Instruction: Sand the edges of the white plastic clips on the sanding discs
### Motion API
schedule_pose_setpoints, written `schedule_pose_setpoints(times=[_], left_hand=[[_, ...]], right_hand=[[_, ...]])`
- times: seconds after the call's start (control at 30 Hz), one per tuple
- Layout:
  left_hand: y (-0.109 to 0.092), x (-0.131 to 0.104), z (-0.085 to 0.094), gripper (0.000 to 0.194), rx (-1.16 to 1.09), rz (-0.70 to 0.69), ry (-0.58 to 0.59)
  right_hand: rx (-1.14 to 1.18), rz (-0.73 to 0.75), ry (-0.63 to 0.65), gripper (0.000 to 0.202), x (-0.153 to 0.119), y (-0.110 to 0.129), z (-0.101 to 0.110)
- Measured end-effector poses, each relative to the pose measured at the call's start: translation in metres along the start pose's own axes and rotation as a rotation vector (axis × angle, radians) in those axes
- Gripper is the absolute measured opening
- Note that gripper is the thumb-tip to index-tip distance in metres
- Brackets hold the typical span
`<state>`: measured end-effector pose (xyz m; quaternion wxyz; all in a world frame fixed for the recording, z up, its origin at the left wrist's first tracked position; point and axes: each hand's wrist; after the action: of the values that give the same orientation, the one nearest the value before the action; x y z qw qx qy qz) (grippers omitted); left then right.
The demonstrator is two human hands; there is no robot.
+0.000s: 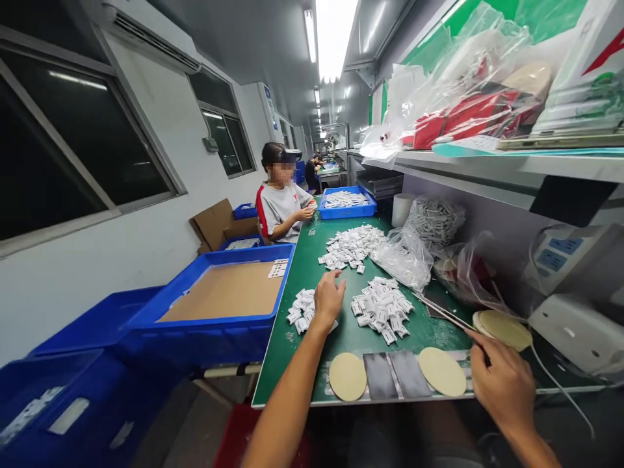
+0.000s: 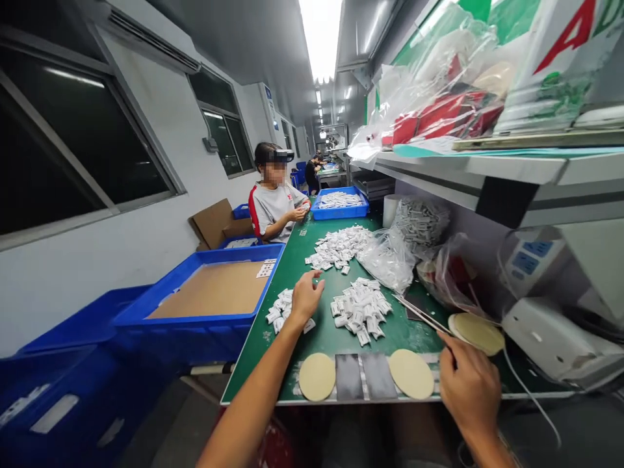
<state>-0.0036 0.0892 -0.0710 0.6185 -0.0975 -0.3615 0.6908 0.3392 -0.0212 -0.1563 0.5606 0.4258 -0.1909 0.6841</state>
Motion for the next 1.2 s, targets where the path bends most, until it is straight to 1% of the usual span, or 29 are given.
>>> schedule_pose_setpoints(times=[0.13,0.23,0.4,0.53,0.6,0.67,0.77,0.83,0.9,1.0,1.13,1.2], left_hand=[[-0.001,-0.001,-0.003,0.032,-0.001,-0.023,-0.013],[0.0,0.002,0.0,0.036,-0.019,-0.027,-0.024],[0.007,0.01,0.009,0.041,-0.017,0.014,-0.105],[0.007,0.007,0.008,0.042,0.003,-0.002,-0.112],[0.005,0.004,0.005,0.043,0.013,-0.022,-0.086],[0.001,0.003,0.003,0.043,0.023,-0.045,-0.034],[-0.008,0.008,0.003,0.041,0.055,-0.097,0.121],[-0.017,0.018,0.002,0.038,0.095,-0.142,0.236],[-0.027,0.032,-0.005,0.035,0.148,-0.174,0.299],[-0.04,0.058,-0.028,0.034,0.23,-0.183,0.32],[-0.048,0.082,-0.067,0.036,0.316,-0.108,0.293],[-0.048,0.087,-0.08,0.036,0.336,-0.063,0.271]], right_hand=[[0.033,-0.026,-0.036,0.027,-0.004,0.002,0.001],[0.021,-0.057,-0.043,0.026,-0.003,0.004,0.001],[0.02,-0.1,-0.067,0.027,-0.001,0.008,0.004],[0.062,-0.108,-0.084,0.024,-0.004,0.008,0.005],[0.079,-0.112,-0.09,0.024,-0.005,0.008,0.004],[0.09,-0.11,-0.095,0.023,-0.004,0.008,0.004],[0.097,-0.1,-0.104,0.022,-0.003,0.009,0.006],[0.097,-0.097,-0.111,0.021,-0.002,0.01,0.007],[0.098,-0.095,-0.118,0.021,-0.003,0.009,0.007],[0.108,-0.085,-0.124,0.021,-0.004,0.008,0.006],[0.106,-0.065,-0.17,0.019,-0.004,0.007,0.005],[0.099,-0.052,-0.195,0.019,-0.003,0.008,0.005]])
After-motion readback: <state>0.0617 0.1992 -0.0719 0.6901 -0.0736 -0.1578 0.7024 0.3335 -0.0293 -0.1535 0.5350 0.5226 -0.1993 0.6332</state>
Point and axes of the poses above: each hand's wrist, its own x-axis towards the middle knuckle, its own z-axis out of the back of the hand, y = z × x, and after that the axes turned 7 degrees about z, right-handed
